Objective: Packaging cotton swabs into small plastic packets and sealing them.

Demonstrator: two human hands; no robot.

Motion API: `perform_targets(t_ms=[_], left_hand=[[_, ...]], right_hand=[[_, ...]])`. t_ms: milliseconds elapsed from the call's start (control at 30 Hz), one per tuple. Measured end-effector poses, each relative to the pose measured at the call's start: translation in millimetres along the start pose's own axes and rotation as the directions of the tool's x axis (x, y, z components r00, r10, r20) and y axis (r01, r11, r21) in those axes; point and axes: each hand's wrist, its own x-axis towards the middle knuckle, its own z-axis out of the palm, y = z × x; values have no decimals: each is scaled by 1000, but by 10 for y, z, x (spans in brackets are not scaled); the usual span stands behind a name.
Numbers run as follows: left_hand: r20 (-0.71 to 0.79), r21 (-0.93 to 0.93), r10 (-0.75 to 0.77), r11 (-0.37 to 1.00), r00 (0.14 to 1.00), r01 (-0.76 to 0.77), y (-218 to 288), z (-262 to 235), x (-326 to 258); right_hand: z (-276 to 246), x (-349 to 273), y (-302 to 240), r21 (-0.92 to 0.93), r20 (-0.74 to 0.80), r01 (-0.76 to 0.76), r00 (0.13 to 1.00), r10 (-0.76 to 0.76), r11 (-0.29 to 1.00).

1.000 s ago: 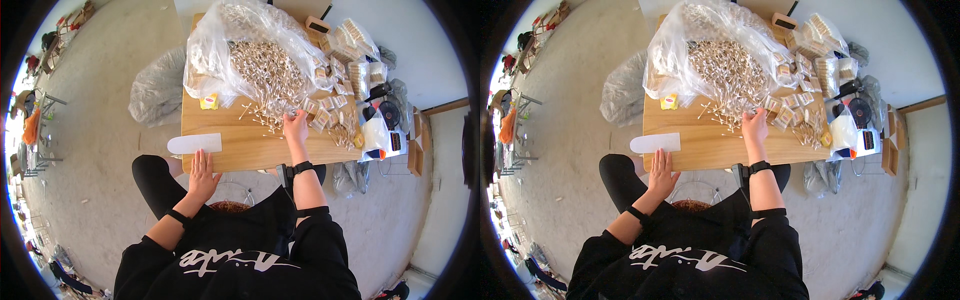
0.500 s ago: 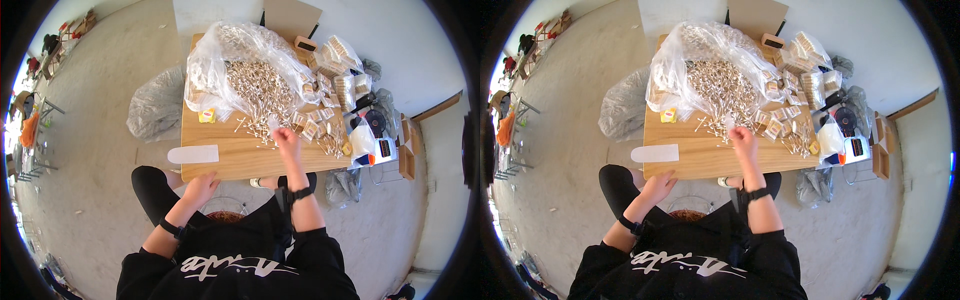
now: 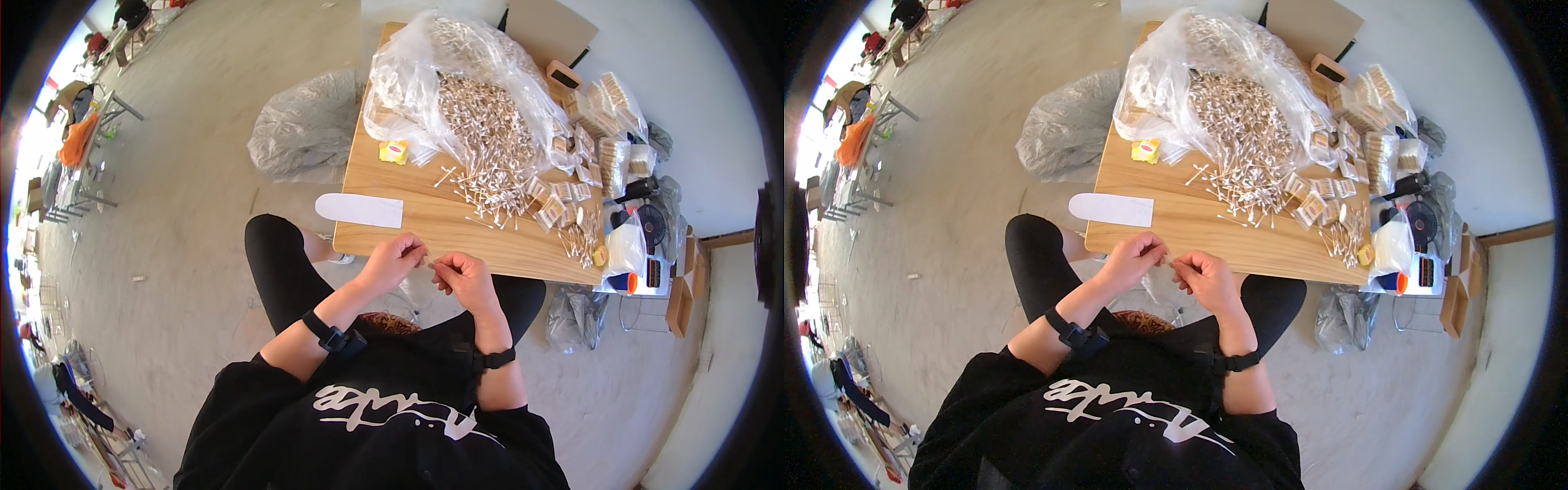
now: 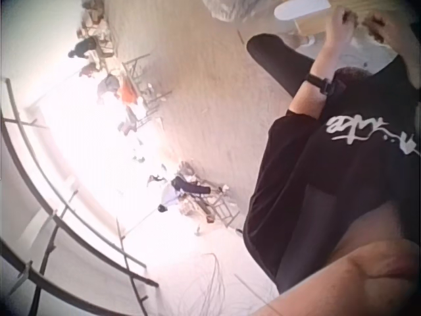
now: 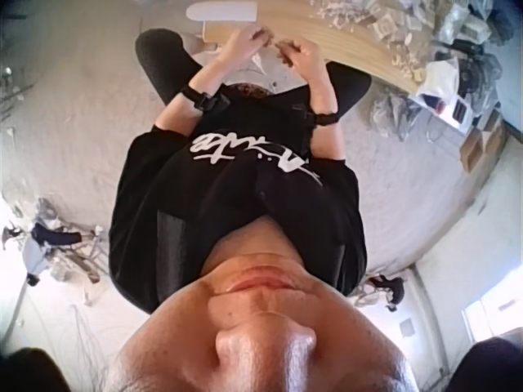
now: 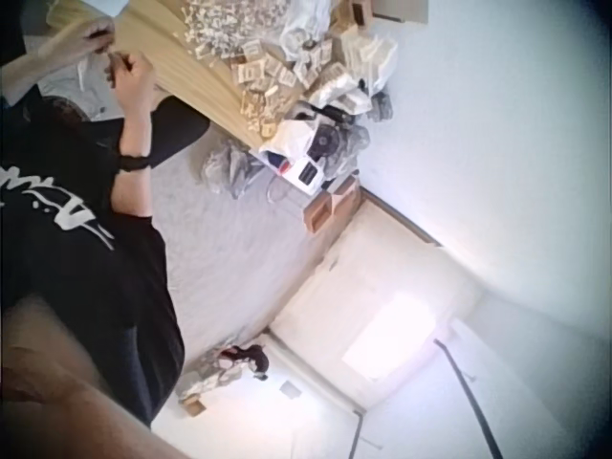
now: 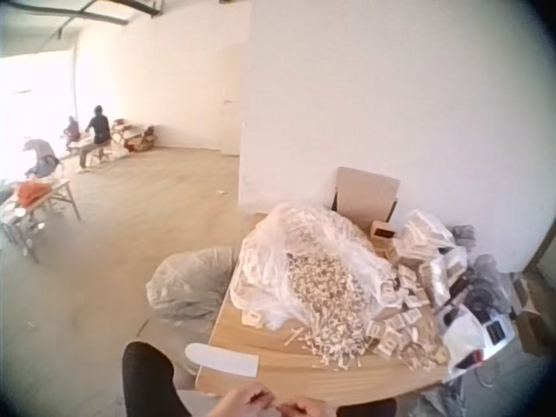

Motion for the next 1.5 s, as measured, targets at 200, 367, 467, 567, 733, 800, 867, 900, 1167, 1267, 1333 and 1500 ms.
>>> perform_targets(t_ms=[200, 367, 467, 567, 733, 800, 867, 900, 1167, 1267, 1333, 1500], left_hand=[[169, -310, -70, 943, 983, 120, -41, 10, -37], [450, -393, 31, 905, 892, 166, 46, -152, 23], [567, -423, -5, 856, 824, 297, -11, -181, 17], [608, -382, -78, 843, 790, 378, 2, -221, 29], [672, -429, -35, 796, 740, 427, 55, -327, 37], [680, -456, -25, 768, 733, 450, 22, -338, 47], [687, -482, -14, 740, 726, 470, -44, -335, 52], [681, -491, -15, 732, 732, 472, -71, -320, 55], [653, -313, -23, 902, 757, 297, -44, -383, 46], [566, -126, -173, 948, 806, 292, 69, -552, -37], [542, 93, -86, 995, 836, 42, 33, -581, -122], [472, 528, -173, 841, 864, -119, 139, -514, -183]], right_hand=[[-25, 35, 144, 71, 53, -15, 999, 11, 997], [-96, 96, 392, 447, 122, 2, 991, -63, 895], [-97, 73, 331, 510, 158, -135, 986, 62, 850], [-26, 45, 178, 580, 175, -129, 984, 31, 805], [-61, 27, 264, 649, 383, -250, 924, -25, 718], [-52, 57, 281, 694, 489, -305, 865, -116, 652], [65, 91, 192, 781, 260, -22, 920, -293, 624], [74, 101, 189, 782, 257, -19, 921, -294, 623], [-117, -16, -101, 456, 461, -112, 878, -127, 883], [-110, -25, -144, 90, 480, -93, 876, 38, 992], [7, -3, -192, -191, 487, -22, 866, 115, 981], [283, 78, -115, -331, 461, 428, 851, -251, 841]])
